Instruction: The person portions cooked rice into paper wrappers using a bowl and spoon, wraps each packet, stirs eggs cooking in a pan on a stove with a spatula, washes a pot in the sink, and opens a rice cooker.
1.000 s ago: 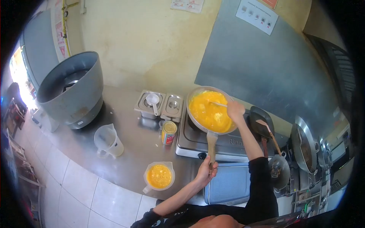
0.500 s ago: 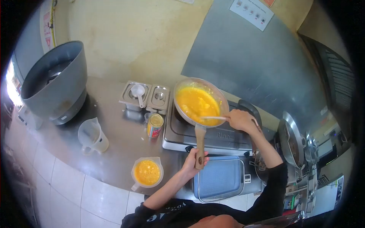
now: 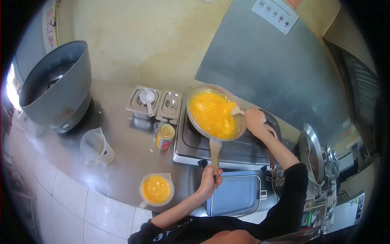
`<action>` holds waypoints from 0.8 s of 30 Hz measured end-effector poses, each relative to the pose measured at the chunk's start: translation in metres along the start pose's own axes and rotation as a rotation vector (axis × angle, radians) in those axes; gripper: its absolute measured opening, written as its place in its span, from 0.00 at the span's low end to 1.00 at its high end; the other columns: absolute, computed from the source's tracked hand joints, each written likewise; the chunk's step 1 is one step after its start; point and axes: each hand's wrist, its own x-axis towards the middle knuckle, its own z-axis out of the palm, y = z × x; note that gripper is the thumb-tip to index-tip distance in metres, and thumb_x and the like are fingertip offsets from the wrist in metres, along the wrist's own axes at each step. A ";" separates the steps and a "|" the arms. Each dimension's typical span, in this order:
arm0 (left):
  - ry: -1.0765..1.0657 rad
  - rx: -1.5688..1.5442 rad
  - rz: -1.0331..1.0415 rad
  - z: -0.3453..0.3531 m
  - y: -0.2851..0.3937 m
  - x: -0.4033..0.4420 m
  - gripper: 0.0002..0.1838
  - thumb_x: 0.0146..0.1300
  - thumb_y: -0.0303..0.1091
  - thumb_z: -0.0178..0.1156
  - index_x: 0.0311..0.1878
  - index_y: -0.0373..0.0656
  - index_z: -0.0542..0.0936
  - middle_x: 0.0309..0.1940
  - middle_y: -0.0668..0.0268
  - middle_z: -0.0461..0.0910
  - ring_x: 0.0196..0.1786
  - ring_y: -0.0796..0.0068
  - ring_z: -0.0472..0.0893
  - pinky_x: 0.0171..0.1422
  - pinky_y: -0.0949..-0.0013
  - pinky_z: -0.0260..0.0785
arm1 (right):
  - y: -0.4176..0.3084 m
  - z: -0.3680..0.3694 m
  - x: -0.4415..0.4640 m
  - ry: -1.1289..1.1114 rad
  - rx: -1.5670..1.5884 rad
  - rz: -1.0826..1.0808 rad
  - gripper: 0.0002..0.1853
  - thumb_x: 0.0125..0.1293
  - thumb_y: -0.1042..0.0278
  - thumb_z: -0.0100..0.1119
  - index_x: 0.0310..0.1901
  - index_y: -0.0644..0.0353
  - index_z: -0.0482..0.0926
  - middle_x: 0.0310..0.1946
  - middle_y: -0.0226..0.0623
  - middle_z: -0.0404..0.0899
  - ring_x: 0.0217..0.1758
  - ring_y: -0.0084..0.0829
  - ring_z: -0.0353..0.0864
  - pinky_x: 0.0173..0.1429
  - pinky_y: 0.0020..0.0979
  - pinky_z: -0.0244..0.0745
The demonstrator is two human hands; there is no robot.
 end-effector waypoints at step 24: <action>-0.069 0.358 -0.192 0.002 0.035 -0.005 0.14 0.70 0.44 0.35 0.55 0.51 0.56 0.27 0.67 0.66 0.20 0.82 0.63 0.24 0.76 0.63 | 0.010 0.065 0.125 0.318 0.503 -0.281 0.13 0.53 0.62 0.62 0.43 0.42 0.83 0.28 0.36 0.75 0.33 0.39 0.78 0.38 0.40 0.72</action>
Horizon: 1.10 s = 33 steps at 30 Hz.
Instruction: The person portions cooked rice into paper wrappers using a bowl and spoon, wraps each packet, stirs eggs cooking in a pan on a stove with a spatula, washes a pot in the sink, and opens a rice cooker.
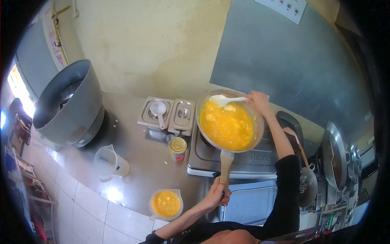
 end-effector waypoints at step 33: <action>0.028 -0.116 0.063 0.005 -0.009 0.004 0.10 0.71 0.43 0.35 0.49 0.51 0.58 0.27 0.67 0.67 0.17 0.80 0.63 0.21 0.74 0.60 | -0.156 -0.039 -0.056 -0.226 -0.214 0.231 0.10 0.58 0.70 0.50 0.32 0.58 0.83 0.30 0.42 0.83 0.33 0.38 0.85 0.37 0.36 0.79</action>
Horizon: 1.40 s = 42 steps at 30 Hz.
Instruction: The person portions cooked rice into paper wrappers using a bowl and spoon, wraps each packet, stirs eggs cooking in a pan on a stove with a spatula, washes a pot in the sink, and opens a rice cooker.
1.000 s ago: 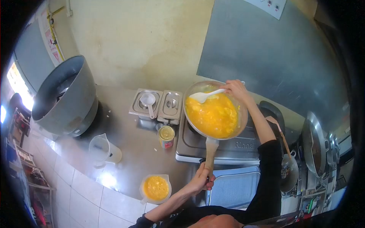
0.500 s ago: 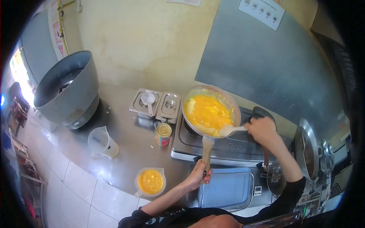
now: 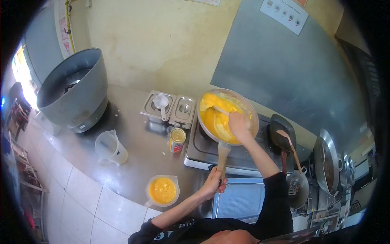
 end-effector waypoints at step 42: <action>-0.009 -0.260 0.064 0.013 -0.023 0.012 0.15 0.72 0.48 0.38 0.51 0.47 0.59 0.30 0.67 0.68 0.22 0.79 0.66 0.29 0.73 0.63 | 0.090 -0.071 -0.051 -0.360 -0.190 -0.040 0.11 0.60 0.64 0.50 0.37 0.50 0.83 0.33 0.48 0.81 0.37 0.44 0.82 0.41 0.41 0.76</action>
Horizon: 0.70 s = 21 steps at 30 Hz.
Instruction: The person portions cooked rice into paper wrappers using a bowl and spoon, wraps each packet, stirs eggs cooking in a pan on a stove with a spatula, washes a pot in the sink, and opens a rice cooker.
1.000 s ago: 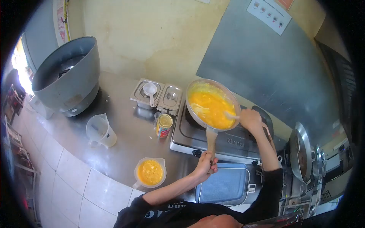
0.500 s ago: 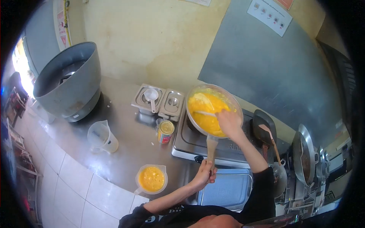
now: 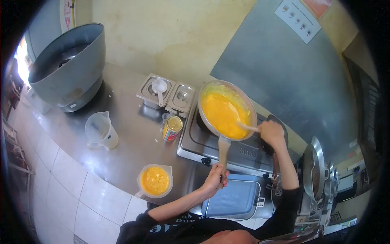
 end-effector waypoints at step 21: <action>-0.044 0.083 -0.024 0.000 0.001 0.000 0.13 0.71 0.50 0.38 0.44 0.52 0.58 0.30 0.67 0.67 0.23 0.78 0.65 0.26 0.74 0.59 | -0.036 0.027 0.101 0.235 0.213 0.178 0.12 0.62 0.66 0.48 0.37 0.58 0.82 0.35 0.44 0.82 0.41 0.41 0.83 0.43 0.39 0.77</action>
